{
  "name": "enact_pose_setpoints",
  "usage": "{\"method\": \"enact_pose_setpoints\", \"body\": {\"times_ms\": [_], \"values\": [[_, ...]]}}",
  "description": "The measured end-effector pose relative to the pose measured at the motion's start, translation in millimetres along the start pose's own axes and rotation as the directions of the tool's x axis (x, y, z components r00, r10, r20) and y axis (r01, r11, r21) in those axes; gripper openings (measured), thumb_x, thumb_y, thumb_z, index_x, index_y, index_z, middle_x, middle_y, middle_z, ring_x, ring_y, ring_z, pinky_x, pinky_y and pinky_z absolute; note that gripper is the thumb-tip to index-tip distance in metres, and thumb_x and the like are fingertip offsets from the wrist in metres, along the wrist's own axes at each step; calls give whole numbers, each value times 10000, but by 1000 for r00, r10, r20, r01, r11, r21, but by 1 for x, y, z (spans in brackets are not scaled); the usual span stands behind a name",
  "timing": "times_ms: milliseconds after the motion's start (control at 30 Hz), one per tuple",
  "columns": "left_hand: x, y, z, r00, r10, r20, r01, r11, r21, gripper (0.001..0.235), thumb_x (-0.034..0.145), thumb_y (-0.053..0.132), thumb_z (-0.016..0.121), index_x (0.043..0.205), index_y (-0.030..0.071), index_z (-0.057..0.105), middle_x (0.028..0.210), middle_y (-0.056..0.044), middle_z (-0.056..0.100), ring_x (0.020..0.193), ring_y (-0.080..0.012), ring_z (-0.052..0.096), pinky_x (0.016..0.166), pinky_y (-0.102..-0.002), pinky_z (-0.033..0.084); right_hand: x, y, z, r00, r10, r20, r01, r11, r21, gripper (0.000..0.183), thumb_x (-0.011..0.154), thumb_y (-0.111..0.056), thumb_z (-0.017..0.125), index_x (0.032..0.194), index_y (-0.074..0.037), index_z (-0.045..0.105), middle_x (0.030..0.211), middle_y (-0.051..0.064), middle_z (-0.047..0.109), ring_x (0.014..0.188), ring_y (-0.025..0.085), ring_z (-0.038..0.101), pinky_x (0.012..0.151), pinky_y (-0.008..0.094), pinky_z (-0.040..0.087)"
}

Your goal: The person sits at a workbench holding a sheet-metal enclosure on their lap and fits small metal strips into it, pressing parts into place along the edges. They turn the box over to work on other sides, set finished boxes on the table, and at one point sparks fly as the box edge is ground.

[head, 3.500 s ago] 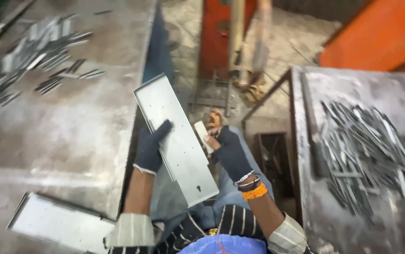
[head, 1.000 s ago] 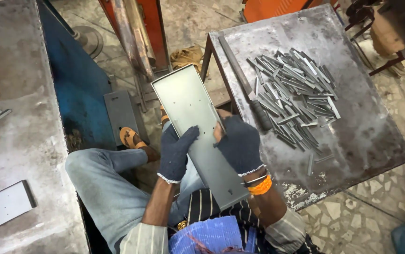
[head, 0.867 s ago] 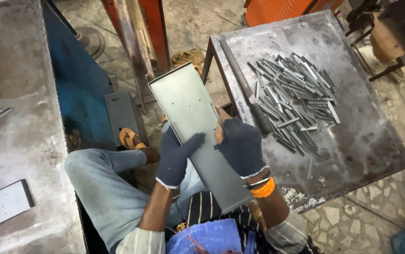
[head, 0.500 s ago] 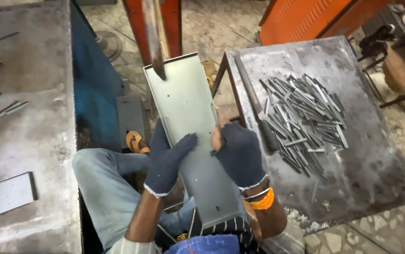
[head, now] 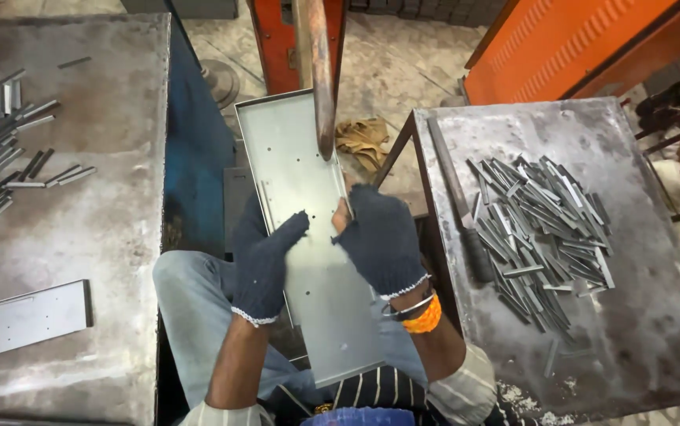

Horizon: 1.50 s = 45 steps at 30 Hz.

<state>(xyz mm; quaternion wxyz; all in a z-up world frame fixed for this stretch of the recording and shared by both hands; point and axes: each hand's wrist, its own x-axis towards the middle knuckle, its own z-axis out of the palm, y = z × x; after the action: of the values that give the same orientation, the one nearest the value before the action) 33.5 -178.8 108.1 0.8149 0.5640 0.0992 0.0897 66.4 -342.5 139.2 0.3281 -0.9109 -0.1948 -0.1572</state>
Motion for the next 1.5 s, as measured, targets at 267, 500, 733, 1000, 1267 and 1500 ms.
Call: {"method": "enact_pose_setpoints", "body": {"times_ms": [267,500,733,1000,1267,1500], "values": [[5,4,-4,1000,-6,9,6,1000,6,426,849,33,735,1265,-15,654,1053,-97,745,852,-133,688,735,-280,564,6,-1,0,999,-38,27,36,998,57,172,831,-161,749,833,-50,617,727,167,657,720,388,683,637,492,504],[9,5,-5,998,-52,18,53,998,-36,440,841,28,735,1271,-29,661,1039,-115,752,841,-155,694,727,-301,567,10,-6,0,998,22,56,-24,999,30,173,826,-153,743,814,-47,606,680,168,657,688,386,685,627,495,509],[11,-7,-12,983,173,57,-180,972,150,405,826,3,775,1213,-58,677,1054,-126,738,898,-162,681,794,-308,581,8,-6,1,1000,-4,29,5,999,-52,187,860,-173,691,832,-29,574,695,215,631,719,431,661,643,532,492],[44,1,-6,998,49,49,-48,998,-37,434,809,-9,744,1233,-59,667,1050,-137,763,855,-180,730,751,-310,603,4,-12,-16,994,13,112,-7,999,-51,168,884,-158,653,873,-10,575,731,233,629,741,451,654,659,552,489],[79,22,-6,997,61,56,-65,995,80,391,783,2,735,1172,-45,726,962,-108,782,782,-154,724,716,-291,598,26,0,-4,996,-6,91,-3,996,91,140,877,-101,641,862,9,555,751,232,619,776,437,665,668,499,501],[90,23,-6,996,45,81,-60,978,201,382,785,48,746,1158,-33,750,947,-101,786,779,-137,716,717,-287,595,28,0,-2,994,33,105,-46,992,119,159,859,-100,667,861,18,560,748,228,628,780,422,672,675,484,507]]}}
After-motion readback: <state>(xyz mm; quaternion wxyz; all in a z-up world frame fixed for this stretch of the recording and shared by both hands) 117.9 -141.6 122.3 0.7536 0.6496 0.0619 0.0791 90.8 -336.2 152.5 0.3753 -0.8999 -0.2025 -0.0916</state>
